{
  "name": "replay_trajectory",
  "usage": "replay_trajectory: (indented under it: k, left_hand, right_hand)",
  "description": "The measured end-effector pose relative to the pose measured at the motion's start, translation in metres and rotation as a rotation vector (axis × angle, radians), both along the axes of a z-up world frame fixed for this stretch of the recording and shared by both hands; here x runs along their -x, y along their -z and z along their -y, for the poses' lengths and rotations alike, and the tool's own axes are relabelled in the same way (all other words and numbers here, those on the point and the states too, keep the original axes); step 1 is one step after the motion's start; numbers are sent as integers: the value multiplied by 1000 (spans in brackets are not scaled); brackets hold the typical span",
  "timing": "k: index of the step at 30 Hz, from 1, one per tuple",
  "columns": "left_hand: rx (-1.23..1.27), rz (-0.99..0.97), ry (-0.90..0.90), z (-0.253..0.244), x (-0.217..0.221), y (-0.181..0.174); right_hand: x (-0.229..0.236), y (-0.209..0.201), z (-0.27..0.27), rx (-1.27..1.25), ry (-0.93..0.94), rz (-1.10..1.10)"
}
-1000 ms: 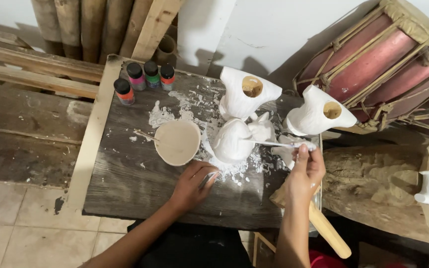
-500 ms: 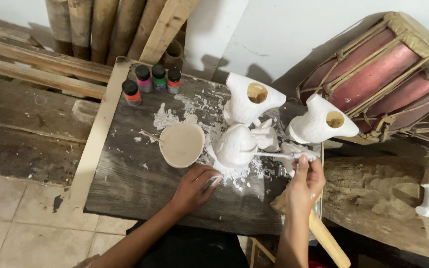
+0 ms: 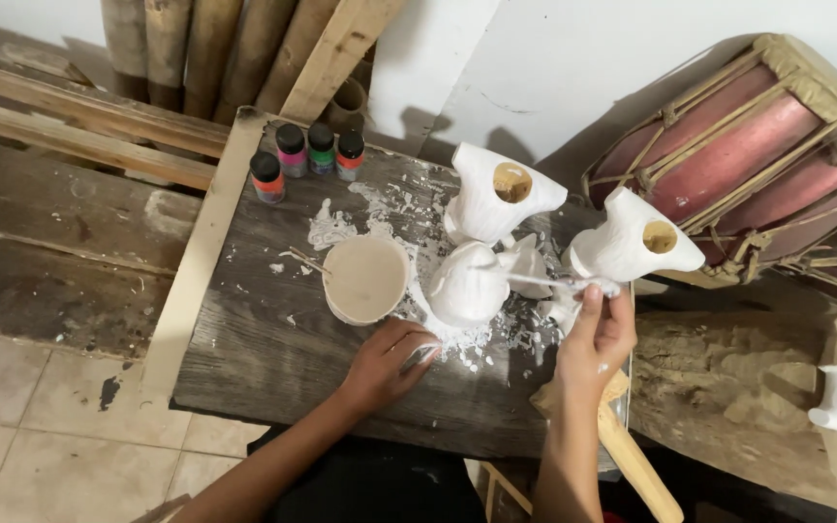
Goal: Cleaning and smoothing plaster molds using a scraping tool and hands
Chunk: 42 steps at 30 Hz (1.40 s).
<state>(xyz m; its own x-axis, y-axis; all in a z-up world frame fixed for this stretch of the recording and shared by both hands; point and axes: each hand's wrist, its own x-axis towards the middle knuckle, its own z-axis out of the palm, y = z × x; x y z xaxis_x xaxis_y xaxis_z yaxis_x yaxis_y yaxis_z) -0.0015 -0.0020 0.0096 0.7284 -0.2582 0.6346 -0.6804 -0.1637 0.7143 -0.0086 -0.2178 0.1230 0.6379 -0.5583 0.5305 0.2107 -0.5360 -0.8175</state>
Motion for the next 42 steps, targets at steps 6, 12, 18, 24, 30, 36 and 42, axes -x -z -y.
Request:
replay_trajectory:
  k: [6,12,18,24,30,36,42]
  left_hand:
    - [-6,15,5,-1,-1,0]
    - [4,44,4,-1,0,-5]
    - [43,25,35,0,1,3]
    - [45,35,40,-3,-3,-8]
    - [54,60,49,-4,-3,-12]
    - [26,79,15,-3,-1,-14]
    - [50,69,19,-1,-3,-9]
  right_hand:
    - [25,15,4,11,-7,-15]
    - [1,4,-1,96,-33,16]
    - [5,8,-9,123,-49,26]
    - [38,29,9,154,-38,-39]
    - [5,33,10,193,-50,8]
    - [-12,8,-3,390,-89,16]
    - [23,25,1,429,-47,-51]
